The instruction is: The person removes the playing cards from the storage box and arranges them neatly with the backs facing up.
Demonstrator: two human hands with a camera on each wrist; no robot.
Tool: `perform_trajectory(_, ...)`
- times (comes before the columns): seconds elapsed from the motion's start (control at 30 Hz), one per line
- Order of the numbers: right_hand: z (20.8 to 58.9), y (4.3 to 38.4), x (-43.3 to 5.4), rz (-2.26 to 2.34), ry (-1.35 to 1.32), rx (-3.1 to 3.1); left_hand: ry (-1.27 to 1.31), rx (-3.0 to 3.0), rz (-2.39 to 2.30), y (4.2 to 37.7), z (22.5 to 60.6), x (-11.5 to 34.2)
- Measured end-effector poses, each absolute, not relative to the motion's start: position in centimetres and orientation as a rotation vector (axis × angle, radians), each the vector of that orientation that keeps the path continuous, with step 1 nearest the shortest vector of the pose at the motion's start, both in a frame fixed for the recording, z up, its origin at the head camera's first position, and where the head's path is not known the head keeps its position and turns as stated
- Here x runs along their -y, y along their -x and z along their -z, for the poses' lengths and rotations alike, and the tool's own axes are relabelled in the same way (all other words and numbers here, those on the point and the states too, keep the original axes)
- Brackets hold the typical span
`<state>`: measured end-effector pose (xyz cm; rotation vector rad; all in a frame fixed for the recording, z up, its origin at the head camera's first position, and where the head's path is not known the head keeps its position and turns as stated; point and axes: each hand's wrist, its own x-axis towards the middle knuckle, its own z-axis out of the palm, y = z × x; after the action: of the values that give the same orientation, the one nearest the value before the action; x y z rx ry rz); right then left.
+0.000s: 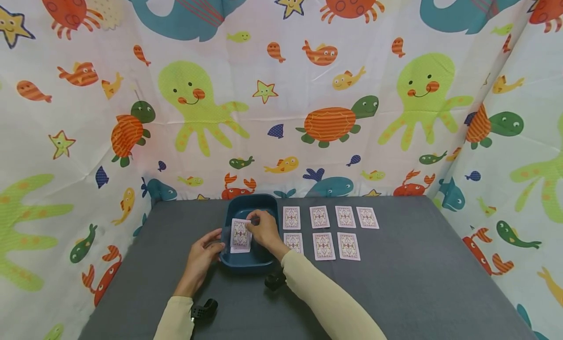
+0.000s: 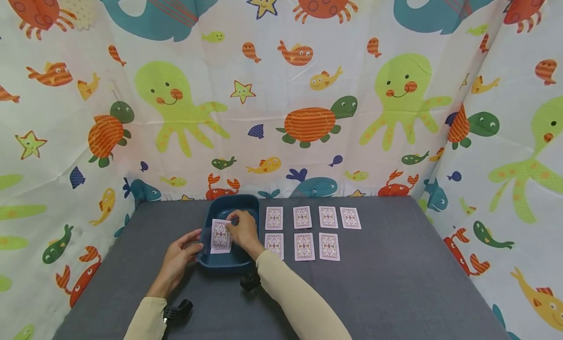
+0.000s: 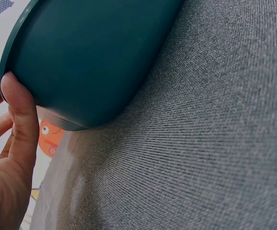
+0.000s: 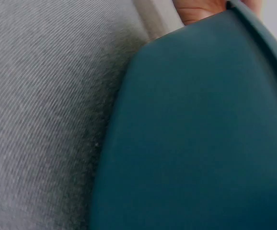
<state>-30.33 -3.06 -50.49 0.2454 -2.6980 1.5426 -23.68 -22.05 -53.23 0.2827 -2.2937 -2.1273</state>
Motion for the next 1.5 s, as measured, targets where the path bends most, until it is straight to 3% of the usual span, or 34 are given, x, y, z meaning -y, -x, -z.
perform_trajectory(0.8,47.3,29.5,0.4,-1.766,-0.216,2.527,-0.28,2.266,2.163,23.7,52.8,22.0)
perform_trajectory(1.5,47.1,27.7,-6.2,-1.848,-0.172,2.438,-0.277,2.289,2.11,23.5,53.1,21.9)
